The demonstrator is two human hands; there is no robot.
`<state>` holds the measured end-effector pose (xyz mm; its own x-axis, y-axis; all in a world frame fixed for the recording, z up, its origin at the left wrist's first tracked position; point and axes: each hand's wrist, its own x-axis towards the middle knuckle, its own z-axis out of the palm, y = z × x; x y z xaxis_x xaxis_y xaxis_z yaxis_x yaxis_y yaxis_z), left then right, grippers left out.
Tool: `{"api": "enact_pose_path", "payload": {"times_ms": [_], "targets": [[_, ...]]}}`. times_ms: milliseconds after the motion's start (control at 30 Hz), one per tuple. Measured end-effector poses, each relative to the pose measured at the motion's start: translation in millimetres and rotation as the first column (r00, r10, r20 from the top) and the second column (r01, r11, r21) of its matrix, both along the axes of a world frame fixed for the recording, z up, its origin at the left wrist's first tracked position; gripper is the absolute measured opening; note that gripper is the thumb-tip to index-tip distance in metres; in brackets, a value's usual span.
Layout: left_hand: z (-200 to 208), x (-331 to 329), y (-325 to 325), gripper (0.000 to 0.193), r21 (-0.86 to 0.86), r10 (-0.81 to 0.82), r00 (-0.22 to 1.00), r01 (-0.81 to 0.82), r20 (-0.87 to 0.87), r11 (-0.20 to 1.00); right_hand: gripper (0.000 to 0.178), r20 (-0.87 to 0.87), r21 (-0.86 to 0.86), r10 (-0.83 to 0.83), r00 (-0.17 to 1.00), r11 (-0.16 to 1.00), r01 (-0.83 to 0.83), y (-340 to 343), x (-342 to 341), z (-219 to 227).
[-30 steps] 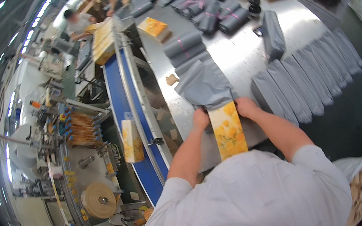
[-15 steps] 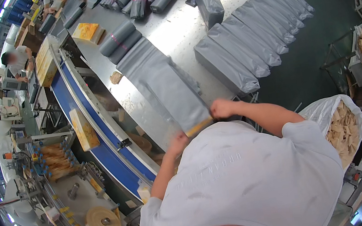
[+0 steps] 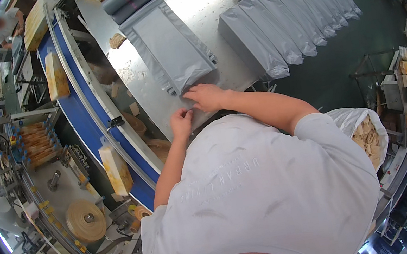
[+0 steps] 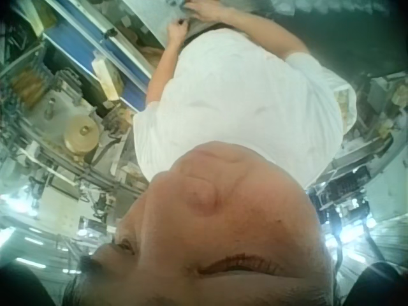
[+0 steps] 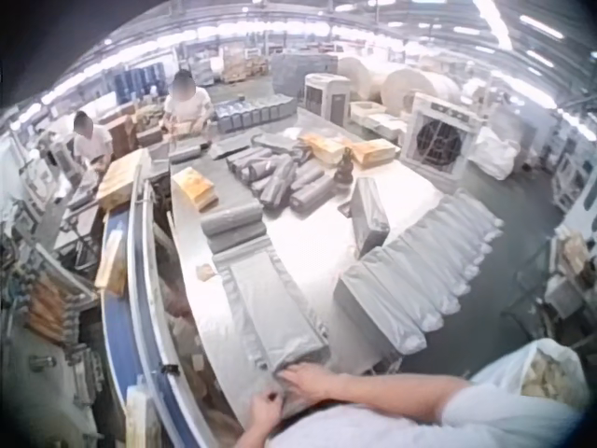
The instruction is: The person repeatedly takes yellow boxes from a conveyor belt, places them into grey poly mailers on a metal table, seals the mailers, and stacks them. The process is continuous and involves handling multiple items in a repetitive assembly line fashion.
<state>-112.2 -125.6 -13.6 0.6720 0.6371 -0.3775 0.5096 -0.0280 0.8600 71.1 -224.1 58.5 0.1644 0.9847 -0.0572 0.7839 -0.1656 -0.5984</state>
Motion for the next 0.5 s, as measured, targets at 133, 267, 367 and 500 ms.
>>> {"api": "enact_pose_path", "payload": {"times_ms": [133, 267, 367, 500], "targets": [[-7, -3, -5, 0.011, -0.082, 0.164, 0.978, -0.154, 0.13, 0.985, 0.025, -0.047, 0.062, 0.036, 0.998, 0.997, -0.033, 3, -11, -15], [3, 7, -2, 0.012, -0.047, 0.163, 0.978, -0.158, 0.127, 0.986, 0.017, -0.106, 0.135, -0.134, 0.985, 0.98, 0.148, 9, -16, -21], [-3, 6, 8, 0.016, 0.192, -0.007, 0.99, -0.02, 0.137, 0.981, 0.014, -0.12, 0.145, -0.061, 0.991, 0.986, 0.078, 13, -17, -13], [9, 7, 18, 0.015, 0.35, -0.182, 0.965, 0.107, 0.188, 0.93, 0.007, -0.147, 0.123, -0.028, 0.989, 0.991, 0.046, 12, -9, -10]]}}
